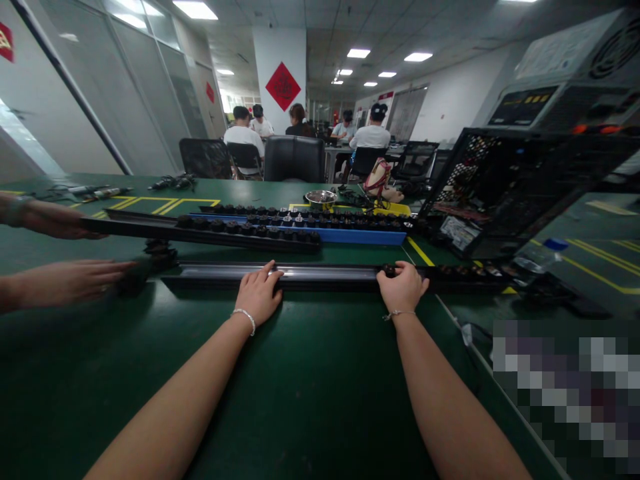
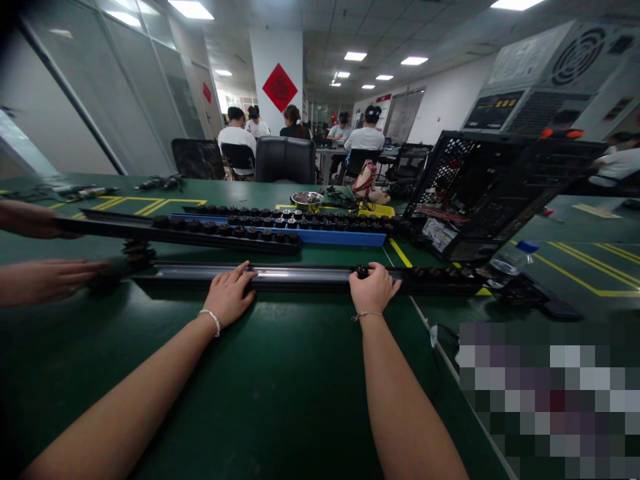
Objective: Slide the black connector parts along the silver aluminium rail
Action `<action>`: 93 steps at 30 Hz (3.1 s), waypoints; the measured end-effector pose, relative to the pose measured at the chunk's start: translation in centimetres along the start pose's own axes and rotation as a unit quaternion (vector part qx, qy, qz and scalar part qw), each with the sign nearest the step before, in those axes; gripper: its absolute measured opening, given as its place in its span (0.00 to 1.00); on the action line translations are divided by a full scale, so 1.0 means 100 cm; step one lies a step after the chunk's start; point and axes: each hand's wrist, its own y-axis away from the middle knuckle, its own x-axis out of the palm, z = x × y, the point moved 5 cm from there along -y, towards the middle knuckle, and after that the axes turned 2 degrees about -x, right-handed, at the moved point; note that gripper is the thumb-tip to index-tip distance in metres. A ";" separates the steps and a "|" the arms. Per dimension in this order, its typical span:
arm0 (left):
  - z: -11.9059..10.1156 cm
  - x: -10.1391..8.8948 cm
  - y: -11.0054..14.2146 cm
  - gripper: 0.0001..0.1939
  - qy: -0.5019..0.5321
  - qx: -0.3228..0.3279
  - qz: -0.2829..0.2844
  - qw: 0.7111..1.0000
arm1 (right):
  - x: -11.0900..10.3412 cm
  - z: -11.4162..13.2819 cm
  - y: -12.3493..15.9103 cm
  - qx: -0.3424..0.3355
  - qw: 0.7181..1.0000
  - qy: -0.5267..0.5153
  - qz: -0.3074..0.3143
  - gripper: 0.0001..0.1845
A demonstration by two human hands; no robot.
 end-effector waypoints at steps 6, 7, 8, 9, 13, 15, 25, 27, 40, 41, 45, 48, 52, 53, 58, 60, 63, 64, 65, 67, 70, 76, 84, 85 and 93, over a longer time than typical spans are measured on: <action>0.000 0.001 0.000 0.21 -0.012 0.009 -0.009 1.000 | 0.003 0.008 0.005 -0.011 1.000 -0.012 0.019 0.17; 0.000 0.001 0.000 0.21 -0.014 0.009 -0.011 1.000 | 0.003 0.010 0.006 -0.014 1.000 -0.011 0.023 0.17; 0.001 0.001 0.000 0.21 -0.014 0.008 -0.012 1.000 | 0.004 0.011 0.006 -0.017 0.999 -0.010 0.025 0.17; 0.001 0.002 0.000 0.21 -0.015 0.008 -0.012 1.000 | 0.004 0.012 0.007 -0.020 0.999 -0.009 0.028 0.17; 0.000 0.002 0.000 0.21 -0.015 0.011 -0.015 1.000 | 0.004 0.017 0.009 -0.025 0.999 -0.007 0.040 0.17; 0.000 0.001 0.001 0.21 -0.015 0.011 -0.017 1.000 | 0.005 0.019 0.010 -0.028 0.998 -0.007 0.048 0.18; 0.000 0.003 0.000 0.21 -0.020 0.014 -0.016 1.000 | 0.009 0.027 0.015 -0.045 0.996 -0.024 0.068 0.18; 0.000 0.002 0.000 0.20 -0.021 0.013 -0.015 1.000 | 0.009 0.027 0.015 -0.053 0.996 -0.026 0.066 0.18; 0.000 0.001 0.000 0.21 -0.016 0.012 -0.015 1.000 | 0.014 0.034 0.019 -0.105 0.990 -0.040 0.079 0.17; 0.000 0.002 0.000 0.21 -0.015 0.011 -0.015 1.000 | 0.014 0.034 0.019 -0.111 0.990 -0.042 0.078 0.16; 0.001 0.002 0.000 0.21 -0.016 0.012 -0.017 1.000 | 0.015 0.035 0.020 -0.129 0.988 -0.047 0.073 0.15; 0.001 0.003 0.000 0.21 -0.017 0.014 -0.017 1.000 | 0.015 0.037 0.021 -0.143 0.986 -0.053 0.072 0.14; 0.000 0.002 0.000 0.21 -0.015 0.012 -0.016 1.000 | 0.017 0.042 0.023 -0.172 0.980 -0.061 0.085 0.12; 0.000 0.002 0.000 0.21 -0.015 0.011 -0.016 1.000 | 0.017 0.043 0.023 -0.177 0.978 -0.061 0.089 0.12; 0.000 0.001 0.001 0.21 -0.018 0.012 -0.016 1.000 | 0.018 0.045 0.024 -0.185 0.976 -0.061 0.094 0.12; 0.000 0.002 0.001 0.21 -0.018 0.011 -0.015 1.000 | 0.018 0.045 0.024 -0.185 0.976 -0.062 0.095 0.12; 0.001 0.002 0.001 0.21 -0.016 0.009 -0.014 1.000 | 0.019 0.045 0.025 -0.188 0.975 -0.067 0.098 0.13; 0.001 0.002 0.001 0.21 -0.014 0.009 -0.014 1.000 | 0.019 0.045 0.025 -0.188 0.975 -0.069 0.101 0.13; 0.001 0.002 0.001 0.21 -0.012 0.008 -0.014 1.000 | 0.019 0.046 0.025 -0.189 0.974 -0.070 0.104 0.13; 0.001 0.002 0.001 0.21 -0.009 0.007 -0.012 1.000 | 0.019 0.047 0.025 -0.192 0.972 -0.073 0.110 0.13; 0.001 0.002 0.001 0.21 -0.006 0.007 -0.010 1.000 | 0.018 0.049 0.026 -0.201 0.970 -0.078 0.115 0.12; 0.000 0.001 0.001 0.21 0.000 0.004 -0.004 1.000 | 0.017 0.051 0.028 -0.211 0.966 -0.077 0.130 0.12; 0.001 0.002 0.001 0.21 -0.007 0.007 -0.008 1.000 | 0.018 0.055 0.030 -0.247 0.954 -0.095 0.138 0.12; 0.001 0.002 0.001 0.21 -0.008 0.008 -0.009 1.000 | 0.018 0.056 0.031 -0.251 0.953 -0.096 0.139 0.12; 0.002 0.004 0.001 0.21 -0.009 0.008 -0.016 1.000 | 0.020 0.057 0.034 -0.271 0.944 -0.104 0.156 0.13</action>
